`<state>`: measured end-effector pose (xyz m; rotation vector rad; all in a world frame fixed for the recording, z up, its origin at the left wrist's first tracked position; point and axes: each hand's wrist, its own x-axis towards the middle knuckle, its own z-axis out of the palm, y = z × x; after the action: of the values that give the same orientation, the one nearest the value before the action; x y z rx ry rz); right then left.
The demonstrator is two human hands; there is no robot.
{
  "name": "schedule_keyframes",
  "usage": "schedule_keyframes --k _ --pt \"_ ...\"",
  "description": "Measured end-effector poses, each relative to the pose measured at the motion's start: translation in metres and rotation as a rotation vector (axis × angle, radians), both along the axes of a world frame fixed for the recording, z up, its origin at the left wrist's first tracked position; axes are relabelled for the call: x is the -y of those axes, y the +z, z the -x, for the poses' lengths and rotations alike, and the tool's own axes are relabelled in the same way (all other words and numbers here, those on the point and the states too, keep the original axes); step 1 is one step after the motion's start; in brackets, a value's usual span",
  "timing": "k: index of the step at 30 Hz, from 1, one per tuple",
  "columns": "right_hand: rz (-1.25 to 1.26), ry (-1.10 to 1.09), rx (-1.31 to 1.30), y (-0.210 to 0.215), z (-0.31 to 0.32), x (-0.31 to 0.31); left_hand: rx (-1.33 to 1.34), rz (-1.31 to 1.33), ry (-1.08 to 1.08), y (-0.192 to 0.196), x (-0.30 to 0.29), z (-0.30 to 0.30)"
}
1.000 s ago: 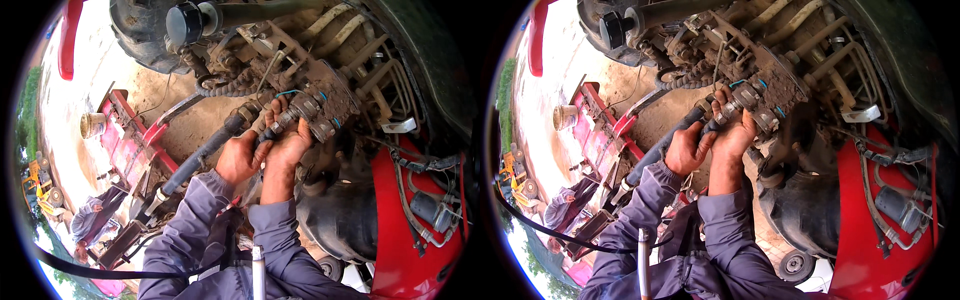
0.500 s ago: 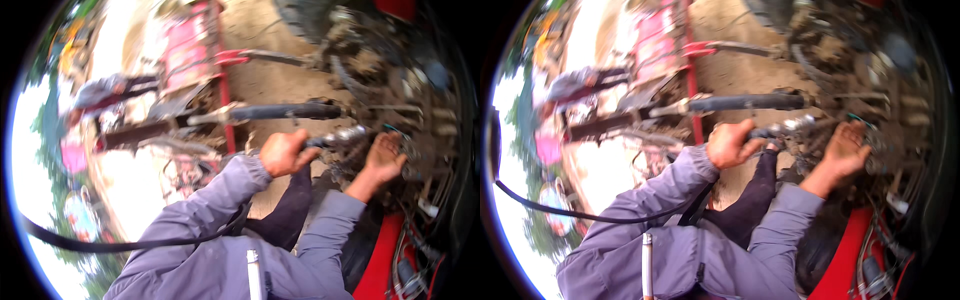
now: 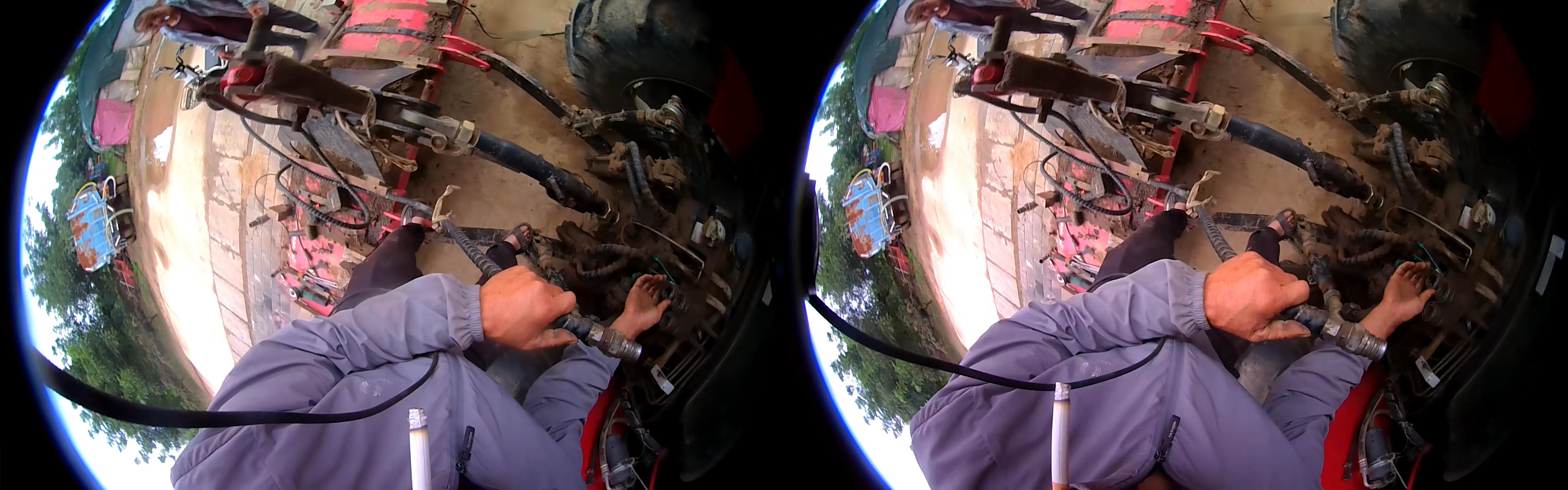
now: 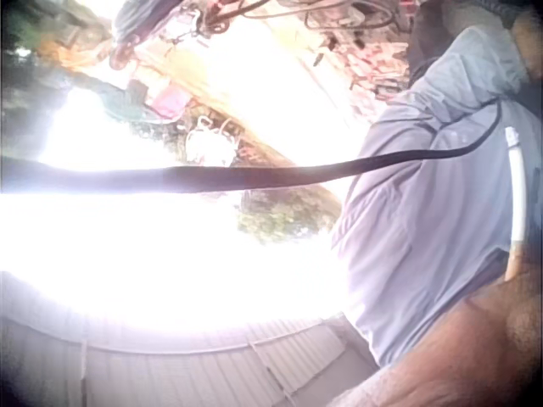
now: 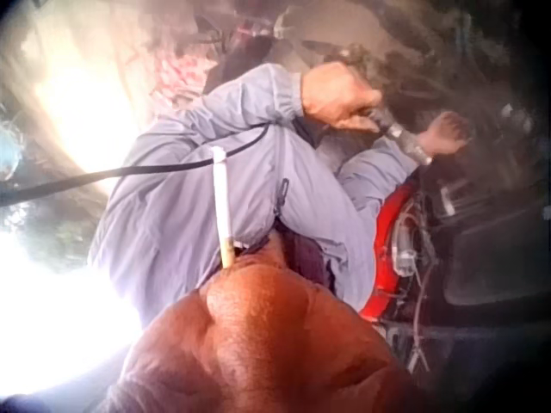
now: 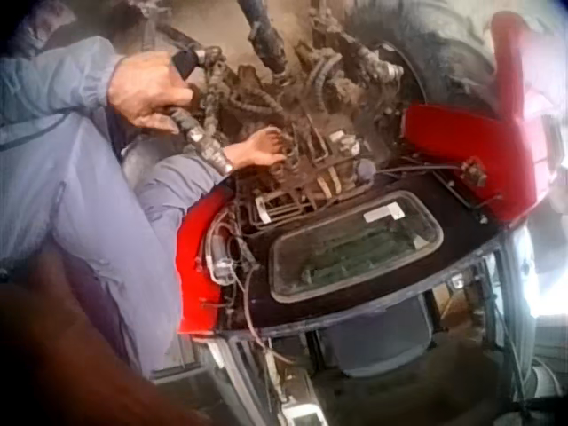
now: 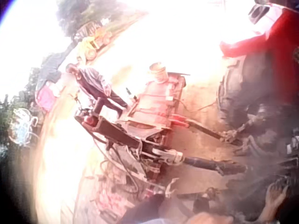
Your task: The person works on the hydraulic connections of a tractor, pulling and reattaching hoses to the rear ports and handling a green plastic component by hand.
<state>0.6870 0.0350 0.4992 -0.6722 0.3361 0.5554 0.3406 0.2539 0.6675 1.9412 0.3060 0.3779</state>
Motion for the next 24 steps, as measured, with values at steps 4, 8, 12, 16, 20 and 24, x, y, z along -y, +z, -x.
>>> schedule_keyframes --k 4,8,12,16,20,24 --pt "0.092 0.173 0.047 0.01 0.02 -0.018 0.007 0.002 0.011 0.016 -0.007 0.012" --pt "0.424 0.791 0.251 0.038 0.142 -0.087 -0.035 0.018 0.051 0.022 -0.006 0.034" --pt "0.311 1.349 0.541 0.087 0.288 -0.14 -0.082 0.001 0.019 0.032 0.0 0.053" --pt "0.321 1.698 0.76 0.111 0.362 -0.161 -0.02 0.067 0.117 0.033 0.0 0.075" --pt "0.247 1.756 1.049 0.132 0.399 -0.197 -0.027 0.041 0.32 0.059 -0.036 0.109" --pt "0.15 1.682 1.324 0.157 0.43 -0.247 0.212 -0.015 0.564 0.096 -0.085 0.15"
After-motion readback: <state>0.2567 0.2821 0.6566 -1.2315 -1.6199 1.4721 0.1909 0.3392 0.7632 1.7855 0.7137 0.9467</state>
